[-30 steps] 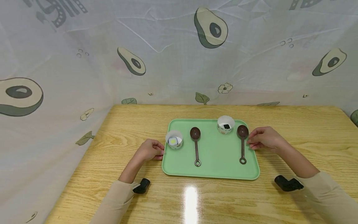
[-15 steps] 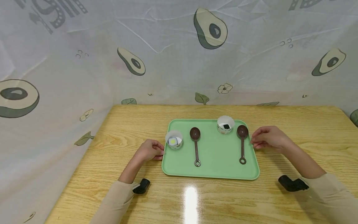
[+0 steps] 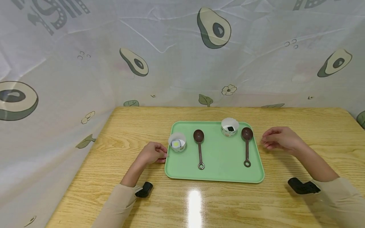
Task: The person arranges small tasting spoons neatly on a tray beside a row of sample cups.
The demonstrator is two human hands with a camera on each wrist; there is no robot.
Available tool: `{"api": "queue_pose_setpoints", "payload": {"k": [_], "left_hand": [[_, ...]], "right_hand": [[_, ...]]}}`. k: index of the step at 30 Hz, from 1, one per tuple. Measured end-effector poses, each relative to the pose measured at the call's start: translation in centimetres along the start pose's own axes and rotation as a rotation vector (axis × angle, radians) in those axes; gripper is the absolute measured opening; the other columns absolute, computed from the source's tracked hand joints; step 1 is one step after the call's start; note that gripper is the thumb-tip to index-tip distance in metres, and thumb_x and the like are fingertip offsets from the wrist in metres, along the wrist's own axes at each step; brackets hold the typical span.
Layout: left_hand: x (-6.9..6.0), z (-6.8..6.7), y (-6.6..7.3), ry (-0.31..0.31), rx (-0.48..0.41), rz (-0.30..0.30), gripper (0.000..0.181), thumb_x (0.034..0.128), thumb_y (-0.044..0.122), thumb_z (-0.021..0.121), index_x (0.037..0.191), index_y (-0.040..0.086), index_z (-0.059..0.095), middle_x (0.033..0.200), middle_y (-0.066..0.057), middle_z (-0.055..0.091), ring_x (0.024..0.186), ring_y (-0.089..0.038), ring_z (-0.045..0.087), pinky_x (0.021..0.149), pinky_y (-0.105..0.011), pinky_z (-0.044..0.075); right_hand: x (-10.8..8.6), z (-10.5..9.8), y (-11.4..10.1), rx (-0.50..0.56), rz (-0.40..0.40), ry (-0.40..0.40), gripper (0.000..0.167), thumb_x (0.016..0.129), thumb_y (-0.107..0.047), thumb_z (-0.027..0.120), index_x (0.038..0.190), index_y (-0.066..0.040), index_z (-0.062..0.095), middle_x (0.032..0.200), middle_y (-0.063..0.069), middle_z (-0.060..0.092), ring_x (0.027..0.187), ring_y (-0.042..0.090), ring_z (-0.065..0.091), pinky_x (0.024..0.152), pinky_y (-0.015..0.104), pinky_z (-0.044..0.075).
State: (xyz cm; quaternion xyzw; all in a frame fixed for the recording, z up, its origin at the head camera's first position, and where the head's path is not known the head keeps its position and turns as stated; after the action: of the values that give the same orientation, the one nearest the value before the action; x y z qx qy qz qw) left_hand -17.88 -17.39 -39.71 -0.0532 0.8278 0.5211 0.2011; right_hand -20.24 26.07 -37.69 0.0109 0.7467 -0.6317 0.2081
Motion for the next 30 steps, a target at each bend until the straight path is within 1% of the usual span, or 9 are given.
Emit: {"api": "queue_pose_setpoints", "payload": {"k": [7,13,19,26,30], "left_hand": [[0.0,0.0,0.0,0.0,-0.004,-0.005,0.01,0.0829,-0.011,0.058,0.093,-0.011,0.058,0.072,-0.011,0.056,0.058,-0.014,0.058,0.058,-0.026,0.055],[0.0,0.0,0.0,0.004,0.001,-0.006,0.01,0.0828,-0.011,0.058,0.093,-0.011,0.058,0.072,-0.011,0.056,0.058,-0.014,0.058,0.058,-0.027,0.055],[0.0,0.0,0.1,0.008,0.009,-0.007,0.01,0.083,-0.01,0.058,0.093,-0.011,0.058,0.072,-0.012,0.056,0.058,-0.014,0.059,0.058,-0.027,0.056],[0.0,0.0,0.1,0.011,0.019,-0.009,0.01,0.0828,-0.01,0.059,0.093,-0.011,0.058,0.072,-0.012,0.056,0.058,-0.014,0.058,0.057,-0.027,0.055],[-0.1,0.0,0.1,0.01,0.024,-0.009,0.01,0.0828,-0.01,0.059,0.092,-0.01,0.059,0.072,-0.012,0.056,0.058,-0.014,0.058,0.057,-0.027,0.055]], "right_hand": [[-0.1,-1.3,0.4,0.033,-0.011,0.021,0.008,0.089,0.0,0.056,0.087,-0.004,0.062,0.079,0.005,0.066,0.067,0.016,0.063,0.061,0.028,0.056],[-0.6,-2.1,0.5,0.045,-0.043,0.041,0.01,0.089,0.0,0.056,0.087,-0.007,0.063,0.08,0.003,0.066,0.068,0.016,0.063,0.062,0.028,0.055],[-0.9,-2.8,0.7,0.018,-0.065,0.052,0.008,0.09,-0.003,0.055,0.092,-0.008,0.062,0.083,0.001,0.067,0.073,0.016,0.064,0.066,0.029,0.056],[-1.1,-3.7,1.1,-0.036,-0.074,0.075,0.009,0.091,-0.007,0.054,0.099,-0.003,0.059,0.085,-0.002,0.067,0.078,0.015,0.065,0.07,0.03,0.055],[-1.4,-3.9,1.2,-0.038,-0.071,0.081,0.009,0.091,-0.008,0.056,0.098,-0.005,0.06,0.085,-0.003,0.067,0.079,0.014,0.064,0.071,0.029,0.055]]}}
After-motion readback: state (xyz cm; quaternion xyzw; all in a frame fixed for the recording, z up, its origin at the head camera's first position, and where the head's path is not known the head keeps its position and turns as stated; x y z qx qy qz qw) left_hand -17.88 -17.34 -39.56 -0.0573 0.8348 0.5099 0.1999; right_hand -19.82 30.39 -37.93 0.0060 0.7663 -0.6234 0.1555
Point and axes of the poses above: each hand's wrist, its own x-axis towards the middle knuckle, its own z-axis out of the palm, y = z × x, the point moved 4 cm from there along x, towards the middle knuckle
